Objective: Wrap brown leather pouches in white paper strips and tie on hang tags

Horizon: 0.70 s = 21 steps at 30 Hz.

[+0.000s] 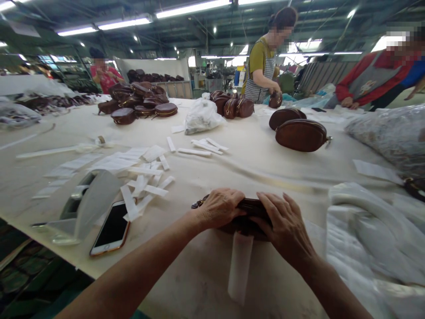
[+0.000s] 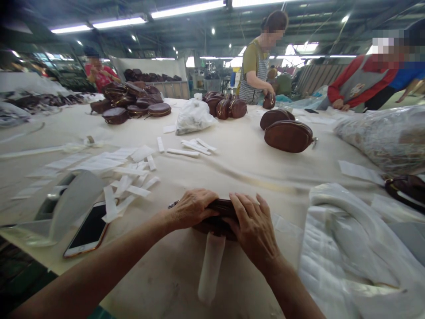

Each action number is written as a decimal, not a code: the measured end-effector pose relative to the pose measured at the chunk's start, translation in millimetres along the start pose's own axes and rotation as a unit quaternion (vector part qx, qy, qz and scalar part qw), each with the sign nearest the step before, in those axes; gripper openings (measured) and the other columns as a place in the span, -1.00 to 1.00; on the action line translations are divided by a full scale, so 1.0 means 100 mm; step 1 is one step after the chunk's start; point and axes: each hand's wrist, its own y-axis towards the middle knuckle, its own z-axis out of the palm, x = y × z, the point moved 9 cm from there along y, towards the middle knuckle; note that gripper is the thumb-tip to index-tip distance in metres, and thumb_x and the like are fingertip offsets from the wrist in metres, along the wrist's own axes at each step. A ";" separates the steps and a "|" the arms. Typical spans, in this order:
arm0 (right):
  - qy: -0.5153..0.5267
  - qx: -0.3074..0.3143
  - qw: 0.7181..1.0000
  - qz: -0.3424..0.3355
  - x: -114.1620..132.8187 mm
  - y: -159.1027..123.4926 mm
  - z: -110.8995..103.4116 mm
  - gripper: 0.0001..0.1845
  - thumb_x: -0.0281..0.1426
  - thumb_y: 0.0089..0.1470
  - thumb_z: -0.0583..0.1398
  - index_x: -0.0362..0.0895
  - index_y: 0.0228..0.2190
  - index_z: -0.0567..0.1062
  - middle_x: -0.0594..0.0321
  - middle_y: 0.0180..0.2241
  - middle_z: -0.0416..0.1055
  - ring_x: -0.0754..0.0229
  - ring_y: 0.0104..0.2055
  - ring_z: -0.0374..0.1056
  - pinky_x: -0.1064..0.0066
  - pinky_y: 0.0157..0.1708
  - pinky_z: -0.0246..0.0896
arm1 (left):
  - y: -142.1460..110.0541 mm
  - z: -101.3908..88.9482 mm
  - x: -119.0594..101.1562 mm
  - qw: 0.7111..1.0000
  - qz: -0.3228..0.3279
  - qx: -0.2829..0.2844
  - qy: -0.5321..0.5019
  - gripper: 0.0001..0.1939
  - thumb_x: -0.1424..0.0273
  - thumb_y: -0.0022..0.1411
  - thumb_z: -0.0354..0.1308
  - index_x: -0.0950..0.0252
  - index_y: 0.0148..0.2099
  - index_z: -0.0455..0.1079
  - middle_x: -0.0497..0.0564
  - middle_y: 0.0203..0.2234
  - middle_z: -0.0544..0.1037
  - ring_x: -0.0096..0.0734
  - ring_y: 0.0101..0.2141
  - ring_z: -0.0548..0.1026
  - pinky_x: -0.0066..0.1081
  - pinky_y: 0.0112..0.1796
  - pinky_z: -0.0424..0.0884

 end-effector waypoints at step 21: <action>0.000 -0.057 0.996 0.069 0.37 -0.49 0.07 -0.86 -0.46 0.16 0.11 -0.19 -0.26 0.46 0.13 -0.41 0.47 0.14 -0.33 0.29 0.26 -0.25 0.05 | -0.08 0.02 -0.01 0.999 0.005 -0.031 0.005 -0.77 0.27 0.17 0.21 0.30 -0.23 0.31 -0.01 -0.35 0.49 -0.30 -0.30 0.44 -0.41 -0.27 0.28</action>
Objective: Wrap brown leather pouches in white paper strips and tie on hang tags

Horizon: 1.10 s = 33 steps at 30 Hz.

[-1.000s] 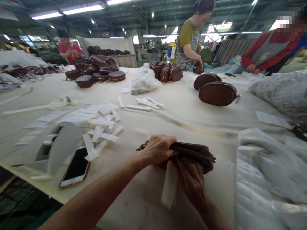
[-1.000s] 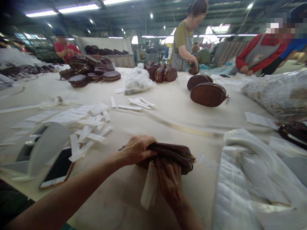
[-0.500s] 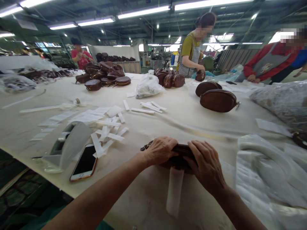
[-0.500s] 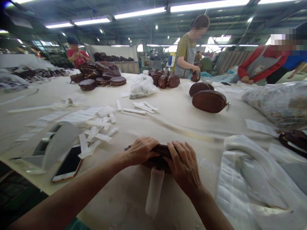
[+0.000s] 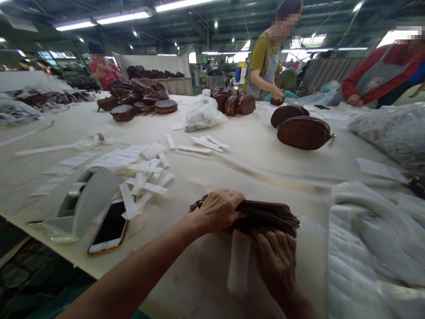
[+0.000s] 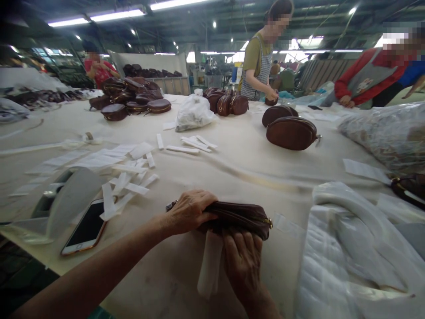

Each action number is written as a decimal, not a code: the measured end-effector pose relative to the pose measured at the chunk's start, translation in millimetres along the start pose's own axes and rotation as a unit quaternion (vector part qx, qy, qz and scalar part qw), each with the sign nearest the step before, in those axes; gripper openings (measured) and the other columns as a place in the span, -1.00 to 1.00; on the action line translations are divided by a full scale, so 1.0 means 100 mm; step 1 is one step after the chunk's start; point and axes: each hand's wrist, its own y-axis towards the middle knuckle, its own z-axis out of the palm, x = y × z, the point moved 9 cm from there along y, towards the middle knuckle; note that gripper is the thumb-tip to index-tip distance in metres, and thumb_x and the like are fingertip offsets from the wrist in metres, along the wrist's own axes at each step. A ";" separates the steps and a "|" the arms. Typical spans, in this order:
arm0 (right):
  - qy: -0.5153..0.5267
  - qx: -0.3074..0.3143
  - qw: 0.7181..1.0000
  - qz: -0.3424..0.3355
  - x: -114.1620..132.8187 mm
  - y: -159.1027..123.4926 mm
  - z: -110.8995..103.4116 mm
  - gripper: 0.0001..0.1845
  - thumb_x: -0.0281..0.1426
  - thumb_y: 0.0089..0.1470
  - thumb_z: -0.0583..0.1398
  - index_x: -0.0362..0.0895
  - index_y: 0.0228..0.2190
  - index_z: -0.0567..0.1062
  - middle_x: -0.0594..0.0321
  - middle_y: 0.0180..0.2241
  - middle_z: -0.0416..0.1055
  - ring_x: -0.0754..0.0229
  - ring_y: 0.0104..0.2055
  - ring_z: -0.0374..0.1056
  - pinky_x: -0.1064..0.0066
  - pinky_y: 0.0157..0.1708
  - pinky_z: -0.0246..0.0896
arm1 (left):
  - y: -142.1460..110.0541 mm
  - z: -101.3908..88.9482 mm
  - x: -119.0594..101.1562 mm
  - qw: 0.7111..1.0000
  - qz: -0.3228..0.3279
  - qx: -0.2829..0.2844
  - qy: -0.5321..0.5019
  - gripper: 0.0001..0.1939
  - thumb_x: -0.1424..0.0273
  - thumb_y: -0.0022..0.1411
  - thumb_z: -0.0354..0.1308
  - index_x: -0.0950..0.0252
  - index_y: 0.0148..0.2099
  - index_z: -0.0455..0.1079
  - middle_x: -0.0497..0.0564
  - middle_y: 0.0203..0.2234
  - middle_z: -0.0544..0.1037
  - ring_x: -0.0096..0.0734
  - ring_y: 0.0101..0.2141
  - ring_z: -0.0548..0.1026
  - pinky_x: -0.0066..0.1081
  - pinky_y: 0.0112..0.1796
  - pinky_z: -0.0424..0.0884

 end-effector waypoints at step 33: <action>0.092 -0.059 0.994 0.016 -0.12 0.11 0.10 -0.85 -0.53 0.14 0.12 -0.18 -0.42 0.48 0.13 -0.44 0.51 0.11 -0.31 0.39 0.27 -0.23 0.16 | 0.09 0.04 0.05 0.995 -0.037 0.069 -0.056 -0.82 0.29 0.17 0.19 0.29 -0.32 0.31 -0.09 -0.45 0.45 -0.39 -0.37 0.42 -0.48 -0.37 0.19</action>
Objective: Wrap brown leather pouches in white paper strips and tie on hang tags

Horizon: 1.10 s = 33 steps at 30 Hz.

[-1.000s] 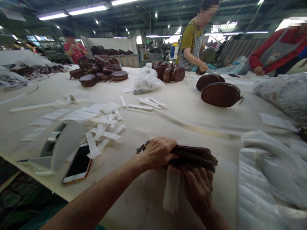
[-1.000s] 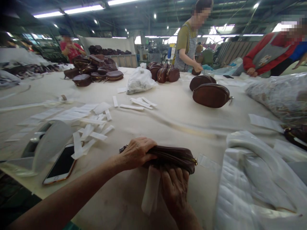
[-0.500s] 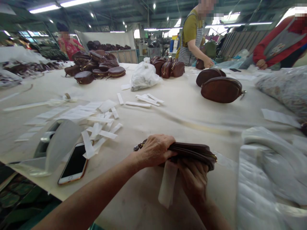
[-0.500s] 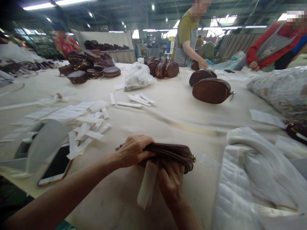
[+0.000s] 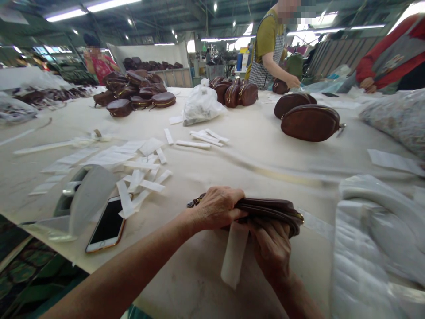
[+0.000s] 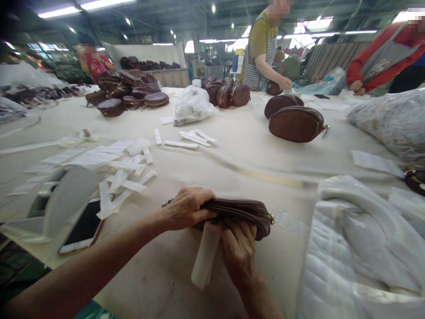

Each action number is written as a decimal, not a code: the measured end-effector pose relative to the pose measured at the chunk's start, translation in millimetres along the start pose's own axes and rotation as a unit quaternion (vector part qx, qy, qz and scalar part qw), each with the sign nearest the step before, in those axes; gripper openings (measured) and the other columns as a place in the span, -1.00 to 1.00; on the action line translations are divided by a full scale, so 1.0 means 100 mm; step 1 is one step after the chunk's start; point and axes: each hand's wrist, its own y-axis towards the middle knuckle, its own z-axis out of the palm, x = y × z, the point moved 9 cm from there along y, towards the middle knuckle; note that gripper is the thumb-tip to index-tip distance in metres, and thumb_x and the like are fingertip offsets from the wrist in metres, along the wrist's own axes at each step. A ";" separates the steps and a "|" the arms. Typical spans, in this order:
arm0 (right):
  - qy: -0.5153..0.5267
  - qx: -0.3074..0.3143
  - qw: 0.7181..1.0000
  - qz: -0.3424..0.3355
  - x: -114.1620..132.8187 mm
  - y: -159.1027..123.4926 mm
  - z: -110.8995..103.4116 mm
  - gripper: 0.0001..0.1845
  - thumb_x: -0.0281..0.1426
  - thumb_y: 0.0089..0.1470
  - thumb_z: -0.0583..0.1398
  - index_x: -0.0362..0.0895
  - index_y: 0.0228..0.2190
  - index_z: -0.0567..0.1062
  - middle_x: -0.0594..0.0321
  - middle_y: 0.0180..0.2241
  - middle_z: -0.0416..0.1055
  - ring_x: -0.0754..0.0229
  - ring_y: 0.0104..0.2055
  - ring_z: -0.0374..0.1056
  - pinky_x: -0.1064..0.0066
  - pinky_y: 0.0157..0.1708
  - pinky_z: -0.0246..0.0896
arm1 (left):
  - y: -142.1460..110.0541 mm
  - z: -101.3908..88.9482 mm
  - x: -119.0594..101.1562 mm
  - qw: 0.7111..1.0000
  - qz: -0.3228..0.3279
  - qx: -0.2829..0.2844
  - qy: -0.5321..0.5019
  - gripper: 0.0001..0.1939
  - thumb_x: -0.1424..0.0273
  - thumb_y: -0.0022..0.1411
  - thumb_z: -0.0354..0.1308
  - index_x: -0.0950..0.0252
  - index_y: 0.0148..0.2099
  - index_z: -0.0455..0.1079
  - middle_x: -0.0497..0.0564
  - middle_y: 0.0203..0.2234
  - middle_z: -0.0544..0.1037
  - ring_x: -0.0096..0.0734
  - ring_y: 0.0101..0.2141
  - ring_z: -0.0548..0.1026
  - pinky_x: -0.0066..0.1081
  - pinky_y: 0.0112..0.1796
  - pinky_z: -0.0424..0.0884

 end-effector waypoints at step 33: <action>0.048 0.039 0.998 -0.033 -0.02 -0.06 0.02 -0.83 -0.59 0.08 0.14 -0.19 -0.30 0.50 0.11 -0.41 0.51 0.13 -0.27 0.40 0.26 -0.20 0.24 | 0.18 0.04 0.10 0.970 -0.066 0.141 -0.185 -0.87 0.36 0.07 0.21 0.32 -0.37 0.38 -0.17 -0.58 0.35 -0.53 -0.48 0.28 -0.57 -0.48 0.06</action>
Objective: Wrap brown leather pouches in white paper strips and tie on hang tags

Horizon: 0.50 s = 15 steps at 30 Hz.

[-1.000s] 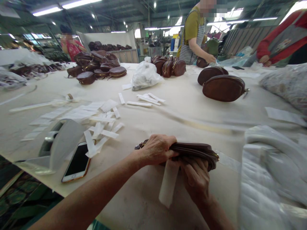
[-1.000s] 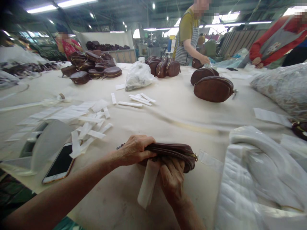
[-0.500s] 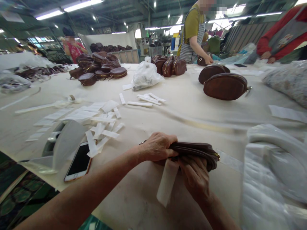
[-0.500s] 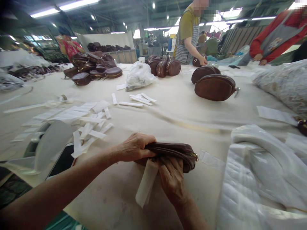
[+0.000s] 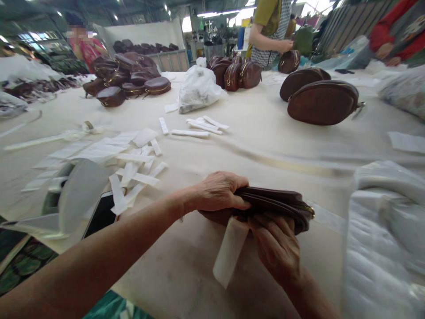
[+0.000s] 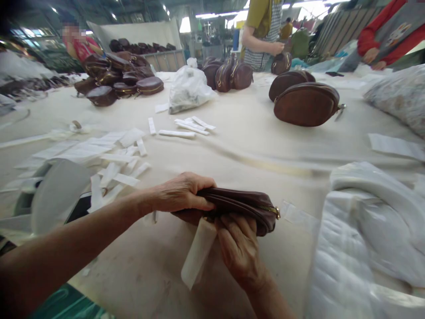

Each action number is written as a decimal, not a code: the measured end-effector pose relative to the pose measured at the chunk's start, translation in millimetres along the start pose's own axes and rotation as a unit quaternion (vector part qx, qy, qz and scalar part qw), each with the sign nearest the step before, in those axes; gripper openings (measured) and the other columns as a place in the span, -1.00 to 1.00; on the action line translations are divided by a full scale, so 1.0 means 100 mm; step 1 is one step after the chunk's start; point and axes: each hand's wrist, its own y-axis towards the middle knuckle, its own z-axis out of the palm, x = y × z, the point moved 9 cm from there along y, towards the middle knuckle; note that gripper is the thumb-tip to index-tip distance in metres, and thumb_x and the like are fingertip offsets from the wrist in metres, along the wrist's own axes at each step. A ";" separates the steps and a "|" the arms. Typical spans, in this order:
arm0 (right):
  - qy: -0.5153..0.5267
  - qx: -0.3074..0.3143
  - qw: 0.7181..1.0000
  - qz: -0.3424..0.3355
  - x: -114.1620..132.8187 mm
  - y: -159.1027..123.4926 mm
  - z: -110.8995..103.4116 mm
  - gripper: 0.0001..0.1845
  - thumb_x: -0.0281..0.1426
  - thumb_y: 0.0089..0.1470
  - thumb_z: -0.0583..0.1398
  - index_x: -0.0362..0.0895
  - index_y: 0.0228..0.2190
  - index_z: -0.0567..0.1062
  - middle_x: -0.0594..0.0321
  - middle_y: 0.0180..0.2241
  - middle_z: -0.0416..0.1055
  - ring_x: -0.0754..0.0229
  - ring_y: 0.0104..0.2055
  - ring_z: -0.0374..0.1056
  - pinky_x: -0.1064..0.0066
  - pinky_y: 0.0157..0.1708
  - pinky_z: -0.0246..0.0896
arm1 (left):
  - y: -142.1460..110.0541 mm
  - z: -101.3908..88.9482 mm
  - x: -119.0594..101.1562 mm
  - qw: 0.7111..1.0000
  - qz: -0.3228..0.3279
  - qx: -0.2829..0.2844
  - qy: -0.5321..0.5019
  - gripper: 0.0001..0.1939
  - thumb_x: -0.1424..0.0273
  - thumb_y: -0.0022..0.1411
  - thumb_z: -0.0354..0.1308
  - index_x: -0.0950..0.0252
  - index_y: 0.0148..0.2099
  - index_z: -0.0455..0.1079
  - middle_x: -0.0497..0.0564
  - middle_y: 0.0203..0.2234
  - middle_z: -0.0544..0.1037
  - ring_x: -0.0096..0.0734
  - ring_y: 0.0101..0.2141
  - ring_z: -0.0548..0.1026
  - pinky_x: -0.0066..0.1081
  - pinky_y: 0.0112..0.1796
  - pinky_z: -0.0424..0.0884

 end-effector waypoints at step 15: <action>-0.007 0.009 1.000 0.011 -0.03 0.01 0.05 -0.86 -0.60 0.07 0.16 -0.24 -0.31 0.50 0.07 -0.40 0.50 0.09 -0.27 0.38 0.27 -0.22 0.22 | 0.07 0.05 0.10 0.996 -0.003 0.030 -0.088 -0.81 0.32 0.01 0.21 0.34 -0.44 0.33 -0.16 -0.62 0.32 -0.55 -0.52 0.26 -0.57 -0.50 0.08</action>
